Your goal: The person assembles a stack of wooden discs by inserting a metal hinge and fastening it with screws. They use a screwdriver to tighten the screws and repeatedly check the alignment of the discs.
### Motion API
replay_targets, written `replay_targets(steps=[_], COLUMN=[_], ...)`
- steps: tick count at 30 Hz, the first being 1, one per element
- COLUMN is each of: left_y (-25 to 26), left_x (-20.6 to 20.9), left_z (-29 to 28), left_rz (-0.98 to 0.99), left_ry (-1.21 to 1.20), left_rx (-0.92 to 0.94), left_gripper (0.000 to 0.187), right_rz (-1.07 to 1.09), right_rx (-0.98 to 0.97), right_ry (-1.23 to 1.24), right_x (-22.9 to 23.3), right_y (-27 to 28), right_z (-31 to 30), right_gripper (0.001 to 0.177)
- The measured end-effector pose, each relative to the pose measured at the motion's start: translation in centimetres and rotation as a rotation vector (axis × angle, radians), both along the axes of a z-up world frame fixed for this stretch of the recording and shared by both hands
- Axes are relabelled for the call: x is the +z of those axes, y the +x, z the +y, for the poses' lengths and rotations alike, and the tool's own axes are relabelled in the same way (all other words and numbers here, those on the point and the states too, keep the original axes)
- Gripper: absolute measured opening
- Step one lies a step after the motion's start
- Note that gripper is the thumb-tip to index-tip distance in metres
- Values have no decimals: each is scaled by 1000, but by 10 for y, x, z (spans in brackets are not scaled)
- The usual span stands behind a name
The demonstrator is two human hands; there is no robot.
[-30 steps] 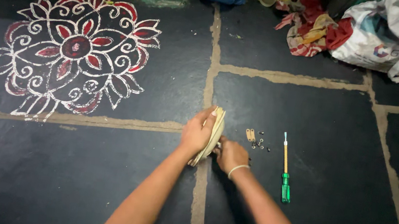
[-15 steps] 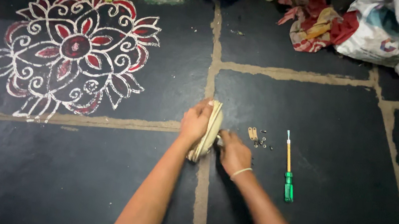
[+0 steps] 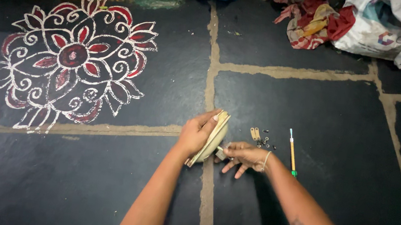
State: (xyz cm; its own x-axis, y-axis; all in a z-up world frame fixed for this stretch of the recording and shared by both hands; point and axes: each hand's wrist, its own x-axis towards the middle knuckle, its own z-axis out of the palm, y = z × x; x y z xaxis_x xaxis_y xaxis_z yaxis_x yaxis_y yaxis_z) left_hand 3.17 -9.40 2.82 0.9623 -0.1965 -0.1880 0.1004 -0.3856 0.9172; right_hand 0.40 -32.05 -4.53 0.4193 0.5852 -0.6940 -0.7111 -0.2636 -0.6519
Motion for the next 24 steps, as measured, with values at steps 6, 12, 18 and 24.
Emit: replay_targets(steps=[6, 12, 18, 24], left_y=[-4, -6, -1, 5], left_x=[2, 9, 3, -22], left_z=[-3, -15, -17, -6], left_rz=[-71, -14, 22, 50], left_ry=[33, 112, 131, -35], left_rx=[-71, -23, 56, 264], left_gripper=[41, 42, 43, 46], right_rz=[4, -459, -661, -1194], right_rx=[60, -43, 96, 73], right_ry=[-66, -513, -952, -1076], right_x=[-26, -9, 41, 44], right_y=[6, -2, -9, -19], right_z=[-2, 20, 42, 65], right_gripper=[41, 48, 53, 46])
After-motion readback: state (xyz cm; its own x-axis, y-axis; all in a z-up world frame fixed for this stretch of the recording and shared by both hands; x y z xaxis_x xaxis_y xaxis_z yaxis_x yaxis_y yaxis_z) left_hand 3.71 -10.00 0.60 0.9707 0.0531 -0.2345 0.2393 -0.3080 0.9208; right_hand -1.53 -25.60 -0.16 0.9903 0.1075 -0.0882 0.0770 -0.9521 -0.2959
